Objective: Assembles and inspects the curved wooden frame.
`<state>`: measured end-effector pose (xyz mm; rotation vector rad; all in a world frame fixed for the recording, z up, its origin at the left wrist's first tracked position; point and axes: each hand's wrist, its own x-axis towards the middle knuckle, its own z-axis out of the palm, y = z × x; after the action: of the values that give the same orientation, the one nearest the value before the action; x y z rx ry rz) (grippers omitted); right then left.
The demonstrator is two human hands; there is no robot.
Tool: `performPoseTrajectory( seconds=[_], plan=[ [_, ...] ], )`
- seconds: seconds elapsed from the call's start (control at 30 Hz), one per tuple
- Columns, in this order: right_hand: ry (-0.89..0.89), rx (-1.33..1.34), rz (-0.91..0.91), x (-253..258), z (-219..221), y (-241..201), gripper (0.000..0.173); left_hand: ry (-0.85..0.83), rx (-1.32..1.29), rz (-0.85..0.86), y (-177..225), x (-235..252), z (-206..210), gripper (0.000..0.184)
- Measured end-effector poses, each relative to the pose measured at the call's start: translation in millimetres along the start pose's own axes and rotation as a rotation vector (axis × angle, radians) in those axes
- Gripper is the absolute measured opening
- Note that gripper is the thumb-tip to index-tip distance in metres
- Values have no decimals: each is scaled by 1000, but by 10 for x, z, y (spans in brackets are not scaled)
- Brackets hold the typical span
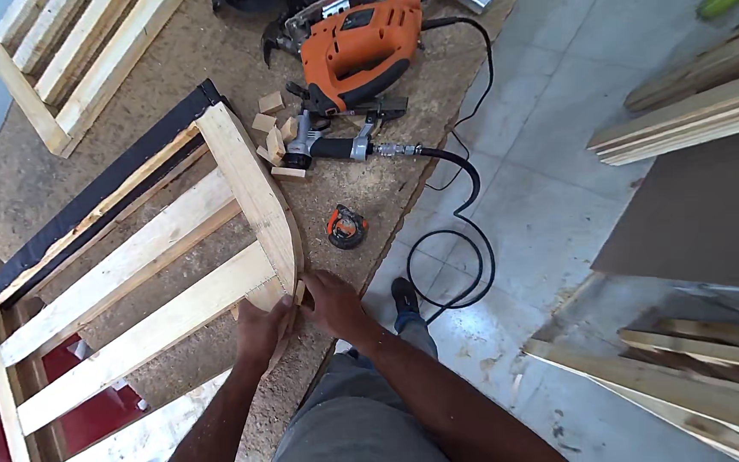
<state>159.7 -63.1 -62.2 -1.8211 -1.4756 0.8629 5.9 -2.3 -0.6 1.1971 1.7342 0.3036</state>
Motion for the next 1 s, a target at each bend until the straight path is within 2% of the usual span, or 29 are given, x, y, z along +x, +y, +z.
performPoseTrajectory(
  seconds=[0.07, 0.17, 0.3, 0.43, 0.57, 0.73, 1.0],
  plan=[
    [75, 9, -25, -15, 76, 15, 54, -35, -56, -25, 14, 15, -33, 69],
    [63, -8, -25, -13, 87, -4, 56, -99, -119, -80, 77, 22, -88, 54],
    [45, -49, -30, -14, 80, -23, 58, -124, -147, -135, 95, 60, -118, 48],
    [-72, -82, 3, 16, -29, -64, 56, -148, -162, -178, 164, 54, -135, 46],
    [-24, -65, -41, 86, 45, 28, 54, -150, -185, -189, 181, 42, -139, 43],
    [177, -21, -137, -1, 122, 92, 55, -149, -178, -197, 207, 28, -134, 43],
    [134, -83, -130, 69, 121, 81, 56, -145, -167, -198, 230, 23, -117, 42]
  ],
)
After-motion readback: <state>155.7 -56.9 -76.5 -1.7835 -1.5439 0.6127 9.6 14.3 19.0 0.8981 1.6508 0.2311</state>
